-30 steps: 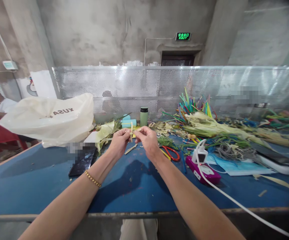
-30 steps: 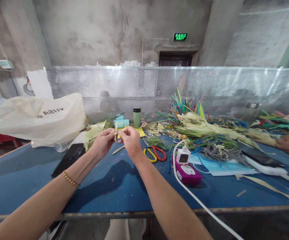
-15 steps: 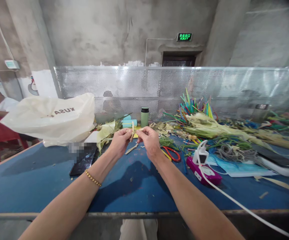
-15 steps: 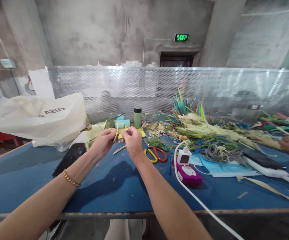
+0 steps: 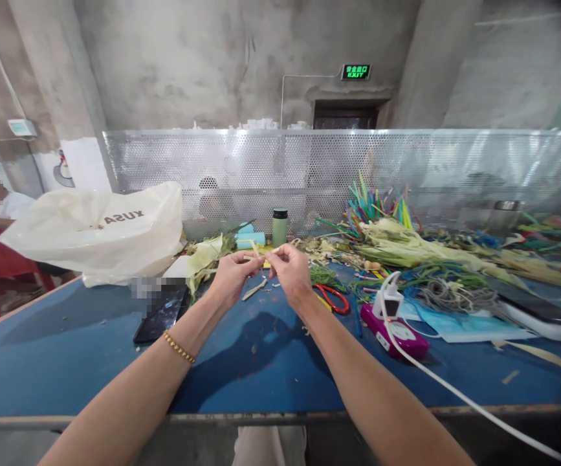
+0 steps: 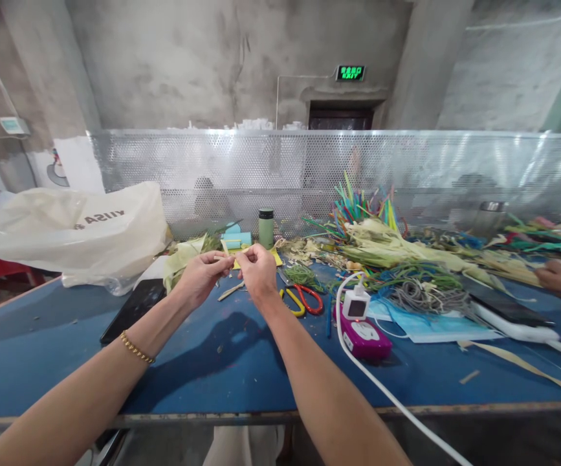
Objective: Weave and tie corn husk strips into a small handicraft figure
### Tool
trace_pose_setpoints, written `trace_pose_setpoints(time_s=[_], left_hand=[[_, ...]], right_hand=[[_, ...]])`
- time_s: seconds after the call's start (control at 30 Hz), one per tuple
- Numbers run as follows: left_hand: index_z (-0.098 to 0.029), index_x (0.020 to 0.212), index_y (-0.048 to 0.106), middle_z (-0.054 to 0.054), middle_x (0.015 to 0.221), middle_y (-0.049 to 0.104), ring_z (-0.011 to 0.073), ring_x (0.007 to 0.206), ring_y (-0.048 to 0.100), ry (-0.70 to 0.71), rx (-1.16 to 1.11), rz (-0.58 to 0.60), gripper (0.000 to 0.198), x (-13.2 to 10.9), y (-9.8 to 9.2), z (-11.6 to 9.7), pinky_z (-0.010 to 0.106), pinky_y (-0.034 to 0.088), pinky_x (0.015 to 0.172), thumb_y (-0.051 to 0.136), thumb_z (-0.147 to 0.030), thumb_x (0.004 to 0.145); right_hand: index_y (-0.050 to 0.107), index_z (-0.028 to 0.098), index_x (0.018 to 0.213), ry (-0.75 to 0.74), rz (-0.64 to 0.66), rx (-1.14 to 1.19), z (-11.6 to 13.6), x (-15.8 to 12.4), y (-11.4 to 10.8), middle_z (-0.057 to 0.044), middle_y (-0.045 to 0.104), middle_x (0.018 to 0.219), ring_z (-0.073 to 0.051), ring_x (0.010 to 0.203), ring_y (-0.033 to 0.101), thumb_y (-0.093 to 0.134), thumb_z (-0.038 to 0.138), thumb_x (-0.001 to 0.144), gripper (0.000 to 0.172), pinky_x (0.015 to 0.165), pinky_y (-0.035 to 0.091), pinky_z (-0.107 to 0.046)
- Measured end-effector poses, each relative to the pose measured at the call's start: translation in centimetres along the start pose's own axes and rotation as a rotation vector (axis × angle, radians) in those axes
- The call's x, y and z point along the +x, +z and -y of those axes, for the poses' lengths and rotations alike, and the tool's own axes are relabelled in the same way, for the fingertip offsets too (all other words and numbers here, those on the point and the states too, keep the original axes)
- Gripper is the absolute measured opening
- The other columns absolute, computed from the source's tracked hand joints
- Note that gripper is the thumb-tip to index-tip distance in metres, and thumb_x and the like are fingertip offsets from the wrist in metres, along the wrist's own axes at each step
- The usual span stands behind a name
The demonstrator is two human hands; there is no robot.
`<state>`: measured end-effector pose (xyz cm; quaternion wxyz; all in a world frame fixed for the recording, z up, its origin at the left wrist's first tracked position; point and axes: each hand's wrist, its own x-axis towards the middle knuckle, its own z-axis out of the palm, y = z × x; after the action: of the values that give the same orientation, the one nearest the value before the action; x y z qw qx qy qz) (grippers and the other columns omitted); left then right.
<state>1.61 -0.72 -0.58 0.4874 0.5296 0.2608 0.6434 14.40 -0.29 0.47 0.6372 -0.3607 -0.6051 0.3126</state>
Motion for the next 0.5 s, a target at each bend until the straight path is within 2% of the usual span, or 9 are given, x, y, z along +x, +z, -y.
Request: trace_pose_setpoints(time_s=[0.13, 0.5], left_hand=[[-0.011, 0.067, 0.069, 0.001, 0.059, 0.06, 0.0082, 0.055, 0.049, 0.03, 0.07, -0.005, 0.02, 0.06, -0.22, 0.05, 0.023, 0.037, 0.057, 0.081, -0.025, 0.062], [-0.01, 0.063, 0.067, 0.002, 0.057, 0.061, 0.0088, 0.054, 0.051, -0.046, 0.029, 0.023, 0.024, -0.16, 0.13, -0.73, 0.024, 0.038, 0.057, 0.084, -0.026, 0.055]], right_hand=[[0.053, 0.019, 0.065, -0.008, -0.013, -0.007, -0.56, 0.16, -0.1, 0.005, 0.053, 0.043, -0.011, 0.039, 0.05, 0.062, 0.031, 0.072, 0.017, 0.046, 0.038, -0.023], [0.054, 0.018, 0.068, 0.013, -0.016, 0.011, -0.68, 0.15, -0.19, 0.004, 0.056, 0.043, -0.012, 0.041, 0.052, 0.062, 0.032, 0.072, 0.016, 0.049, 0.039, -0.024]])
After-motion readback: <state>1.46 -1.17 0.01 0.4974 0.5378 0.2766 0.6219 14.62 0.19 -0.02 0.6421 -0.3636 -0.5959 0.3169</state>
